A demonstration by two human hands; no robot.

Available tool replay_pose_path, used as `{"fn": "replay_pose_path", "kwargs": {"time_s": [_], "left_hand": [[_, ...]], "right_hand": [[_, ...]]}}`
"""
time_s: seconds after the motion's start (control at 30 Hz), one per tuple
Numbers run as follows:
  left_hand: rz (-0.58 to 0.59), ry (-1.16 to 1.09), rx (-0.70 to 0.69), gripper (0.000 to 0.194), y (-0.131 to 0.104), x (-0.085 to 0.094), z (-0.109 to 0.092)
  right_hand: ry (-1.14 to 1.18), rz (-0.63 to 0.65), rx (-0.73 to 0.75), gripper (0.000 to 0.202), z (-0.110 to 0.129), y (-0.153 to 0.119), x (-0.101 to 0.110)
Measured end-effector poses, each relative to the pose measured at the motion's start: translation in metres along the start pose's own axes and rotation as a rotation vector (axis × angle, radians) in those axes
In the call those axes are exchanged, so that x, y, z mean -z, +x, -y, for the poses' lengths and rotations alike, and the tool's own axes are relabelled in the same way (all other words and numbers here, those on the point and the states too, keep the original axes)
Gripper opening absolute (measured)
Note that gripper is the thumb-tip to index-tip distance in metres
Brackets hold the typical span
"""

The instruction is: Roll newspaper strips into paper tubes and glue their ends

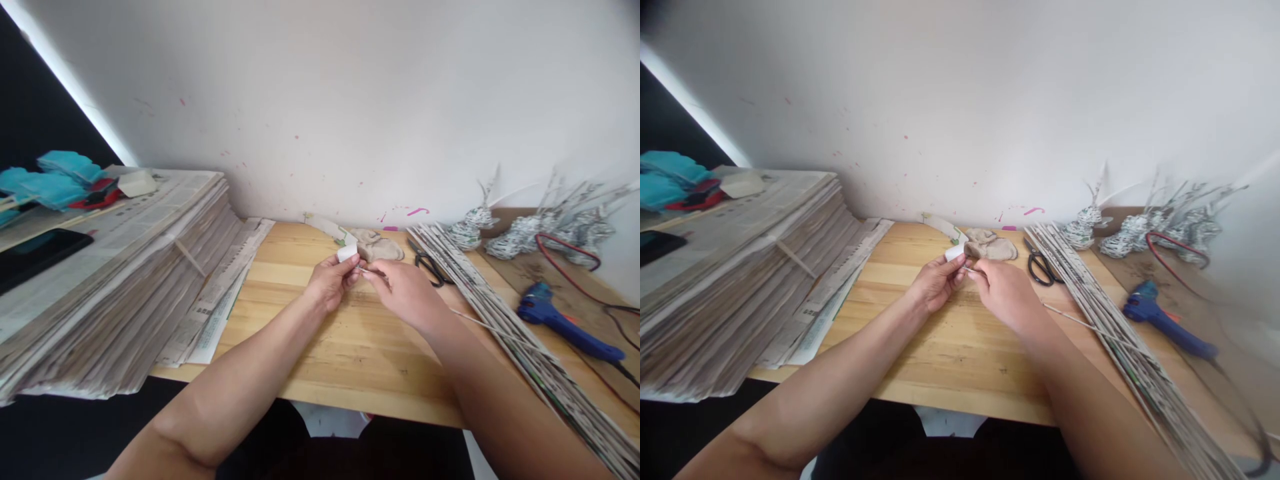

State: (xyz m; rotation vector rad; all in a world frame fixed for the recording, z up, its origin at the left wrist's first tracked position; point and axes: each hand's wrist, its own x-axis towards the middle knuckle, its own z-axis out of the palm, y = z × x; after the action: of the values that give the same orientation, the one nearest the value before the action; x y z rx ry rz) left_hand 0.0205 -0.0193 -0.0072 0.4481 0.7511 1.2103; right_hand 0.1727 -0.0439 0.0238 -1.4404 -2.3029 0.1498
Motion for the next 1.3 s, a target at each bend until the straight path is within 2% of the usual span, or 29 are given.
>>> {"fn": "replay_pose_path", "kwargs": {"time_s": [0.1,0.27,0.37,0.47,0.57,0.67,0.83,1.0,1.2,1.3], "left_hand": [[0.005,0.005,-0.007,0.005,-0.0003,-0.0007,0.0002],[-0.012,0.007,0.0,0.004,-0.001,-0.0018,0.0008],[-0.018,-0.002,-0.007,0.003,-0.001,-0.0019,0.0006],[-0.008,0.008,-0.007,0.006,-0.0004,-0.0009,0.0004],[-0.011,0.023,-0.009,0.011,0.0003,0.0004,0.0006],[-0.029,0.031,-0.014,0.013,0.0007,0.0007,0.0011],[-0.028,0.031,-0.031,0.015,0.0014,0.0007,0.0016],[-0.035,0.036,-0.019,0.017,0.001,0.0005,0.0017],[-0.013,0.033,-0.026,0.018,-0.001,0.0006,0.0017],[-0.021,0.047,-0.014,0.018,-0.0014,0.0011,0.0019]], "right_hand": [[0.034,-0.017,-0.016,0.019,-0.0005,-0.0002,-0.0001],[-0.006,0.067,-0.018,0.027,-0.0024,0.0008,-0.0033],[0.042,0.019,-0.017,0.016,-0.0023,0.0009,-0.0031],[0.069,-0.032,-0.014,0.017,-0.0017,0.001,-0.0012],[0.032,0.001,-0.009,0.026,-0.0016,0.0015,-0.0005],[0.019,0.045,-0.02,0.027,-0.0013,0.0011,-0.0012],[0.091,0.01,-0.009,0.017,-0.0001,-0.0002,-0.0013],[0.028,0.04,-0.012,0.029,-0.001,0.0007,-0.0015],[0.099,-0.001,-0.013,0.02,0.0011,0.0011,-0.0009],[0.057,0.022,-0.025,0.027,0.0009,0.0011,-0.0009]]}}
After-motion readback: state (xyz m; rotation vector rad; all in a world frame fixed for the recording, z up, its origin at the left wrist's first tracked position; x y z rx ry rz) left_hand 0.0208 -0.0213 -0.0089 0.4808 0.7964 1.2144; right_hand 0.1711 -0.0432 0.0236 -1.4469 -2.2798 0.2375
